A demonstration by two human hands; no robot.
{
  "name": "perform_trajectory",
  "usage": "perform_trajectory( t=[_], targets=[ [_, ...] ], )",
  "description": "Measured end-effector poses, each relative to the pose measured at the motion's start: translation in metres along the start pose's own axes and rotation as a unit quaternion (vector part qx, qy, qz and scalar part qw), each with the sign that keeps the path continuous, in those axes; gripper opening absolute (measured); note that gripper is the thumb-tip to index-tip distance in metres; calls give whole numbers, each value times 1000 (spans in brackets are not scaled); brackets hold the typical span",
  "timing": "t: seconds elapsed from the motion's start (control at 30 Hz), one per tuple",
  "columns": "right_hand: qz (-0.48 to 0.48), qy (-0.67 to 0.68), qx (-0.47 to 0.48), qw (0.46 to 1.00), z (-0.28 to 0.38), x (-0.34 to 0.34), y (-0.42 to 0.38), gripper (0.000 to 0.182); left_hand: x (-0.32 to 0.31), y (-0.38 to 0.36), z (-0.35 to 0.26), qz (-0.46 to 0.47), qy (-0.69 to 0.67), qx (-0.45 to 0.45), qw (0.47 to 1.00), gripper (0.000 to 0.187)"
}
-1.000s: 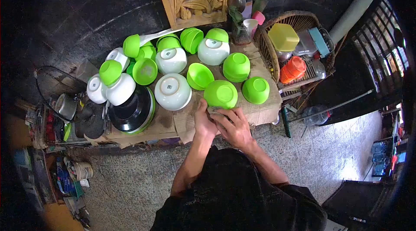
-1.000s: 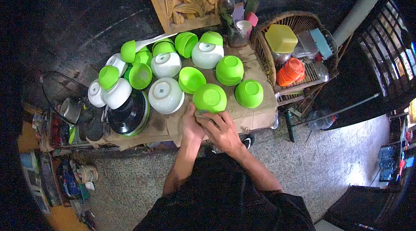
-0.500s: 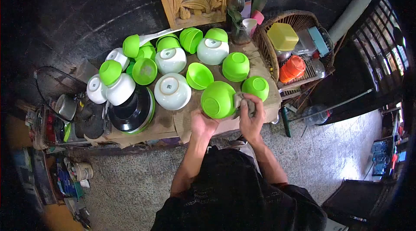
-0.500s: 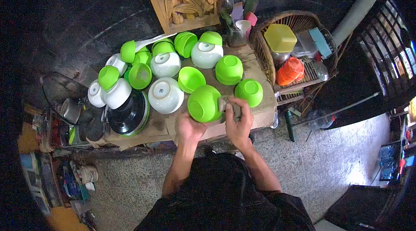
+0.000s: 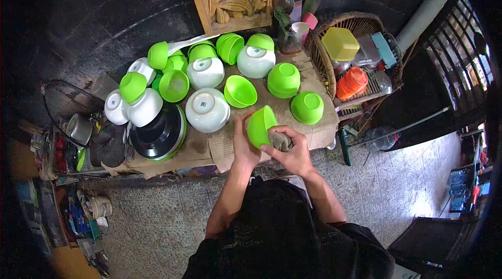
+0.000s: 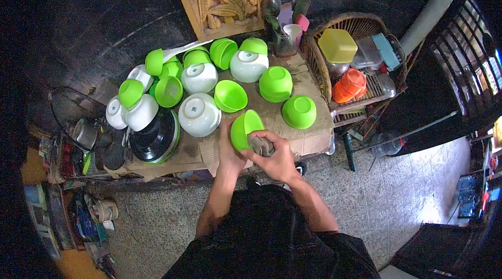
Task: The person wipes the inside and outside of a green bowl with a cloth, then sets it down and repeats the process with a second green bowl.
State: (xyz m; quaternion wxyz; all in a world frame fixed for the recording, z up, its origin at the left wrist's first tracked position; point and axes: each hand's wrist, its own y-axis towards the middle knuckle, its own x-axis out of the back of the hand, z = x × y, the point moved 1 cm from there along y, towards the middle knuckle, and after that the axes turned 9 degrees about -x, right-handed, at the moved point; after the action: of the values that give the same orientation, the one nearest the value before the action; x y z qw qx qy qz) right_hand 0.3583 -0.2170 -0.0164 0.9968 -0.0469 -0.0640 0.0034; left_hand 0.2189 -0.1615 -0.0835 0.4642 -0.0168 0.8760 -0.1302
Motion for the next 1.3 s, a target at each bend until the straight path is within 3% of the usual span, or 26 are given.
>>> perform_trajectory(
  t=[0.07, 0.13, 0.23, 0.43, 0.53, 0.7, 0.77, 0.8, 0.87, 0.93, 1.13, 1.2, 1.3],
  targets=[
    [-23, -45, 9, 999, -1, 1, 2, 43, -30, -19, -16, 28, 16, -23, 999, 60],
    [-50, -191, 138, 970, -5, 2, 4, 43, -28, -19, -14, 108, 95, -84, 986, 66],
    [-22, -242, 178, 954, 0, -4, 1, 39, -26, -17, -15, 114, 154, -100, 976, 58],
    [9, -292, 191, 937, 1, 7, 1, 24, -7, -6, -21, 68, 142, -138, 978, 52],
    [1, -346, 202, 916, -8, 19, 9, 21, 1, -2, -23, 96, 224, -174, 954, 46],
    [-100, -436, 243, 861, -16, 25, 27, 21, -6, -10, -19, 120, 253, -146, 949, 44],
    [-156, -437, 301, 833, -15, 22, 30, 26, -5, -11, -13, 131, 202, -61, 969, 43],
    [-156, -436, 301, 833, -14, 21, 31, 26, -10, -13, -10, 143, 219, -97, 960, 43],
    [-139, -417, 406, 801, -11, 19, 31, 30, -12, -13, -8, 138, 193, -86, 968, 44],
    [-147, -435, 378, 804, -11, 16, 31, 30, -14, -14, -8, 134, 168, -73, 974, 45],
    [-125, -484, 263, 825, -22, 3, 27, 26, -10, -7, -15, 135, 290, -157, 934, 46],
    [-48, -488, 157, 857, -24, -1, 23, 29, -7, -4, -15, 145, 385, -212, 886, 46],
    [34, -415, 106, 903, -22, -1, 22, 29, -7, -4, -18, 148, 397, -200, 883, 46]
  ],
)
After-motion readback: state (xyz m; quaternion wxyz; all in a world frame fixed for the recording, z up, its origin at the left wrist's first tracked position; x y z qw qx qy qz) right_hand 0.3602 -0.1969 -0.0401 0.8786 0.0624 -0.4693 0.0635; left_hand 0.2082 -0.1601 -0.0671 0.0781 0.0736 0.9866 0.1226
